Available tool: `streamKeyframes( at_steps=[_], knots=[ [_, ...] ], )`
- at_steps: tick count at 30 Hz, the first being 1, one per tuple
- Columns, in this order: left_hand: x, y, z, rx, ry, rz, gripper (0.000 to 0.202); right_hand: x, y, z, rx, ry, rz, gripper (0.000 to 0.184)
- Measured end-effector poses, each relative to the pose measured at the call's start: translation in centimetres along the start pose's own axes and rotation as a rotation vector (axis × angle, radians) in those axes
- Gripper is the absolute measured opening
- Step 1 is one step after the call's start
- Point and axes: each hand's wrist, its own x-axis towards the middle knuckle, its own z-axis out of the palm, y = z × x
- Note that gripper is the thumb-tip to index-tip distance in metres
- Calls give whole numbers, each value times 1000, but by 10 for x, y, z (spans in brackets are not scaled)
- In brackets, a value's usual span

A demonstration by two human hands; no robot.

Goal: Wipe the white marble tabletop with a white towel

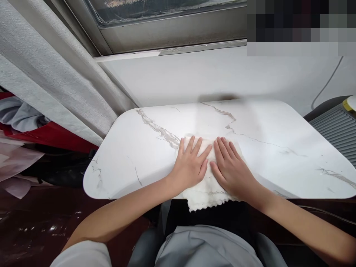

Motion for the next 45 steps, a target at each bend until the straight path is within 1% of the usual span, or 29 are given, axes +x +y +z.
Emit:
streamKeyframes(
  at_steps=[2, 4, 5, 6, 8, 11, 15, 19, 23, 28, 33, 39, 45],
  knots=[
    [8, 0, -4, -30, -93, -92, 51, 10, 8, 3, 14, -42, -4, 64],
    [20, -2, -6, -95, -203, -173, 55, 20, 17, 5, 22, -63, -4, 62],
    [28, -4, -5, -122, -232, -205, 57, 26, 21, 7, 23, -65, -1, 63],
    [36, -7, -4, -136, -234, -227, 59, 32, 25, 8, 23, -63, 7, 63],
    [55, -16, 1, -134, -179, -247, 60, 48, 33, 13, 18, -52, 39, 63],
    [84, -35, 10, -117, -77, -246, 56, 77, 46, 24, 19, -29, 94, 62],
    [120, -65, 15, -132, -12, -245, 52, 118, 64, 42, 38, -13, 134, 63],
    [150, -90, 16, -141, 41, -258, 49, 155, 83, 57, 73, 5, 120, 61],
    [171, -107, 18, -157, 107, -284, 45, 185, 96, 64, 91, -3, 85, 58],
    [191, -123, 20, -164, 110, -310, 48, 211, 107, 69, 130, 13, 81, 53],
    [204, -134, 20, -133, 105, -325, 50, 226, 114, 76, 180, 17, 87, 51],
    [205, -139, 21, -134, 105, -316, 51, 232, 114, 79, 149, 20, 100, 48],
    [199, -148, 20, -135, 97, -310, 51, 234, 100, 79, 111, 8, 106, 50]
  ],
)
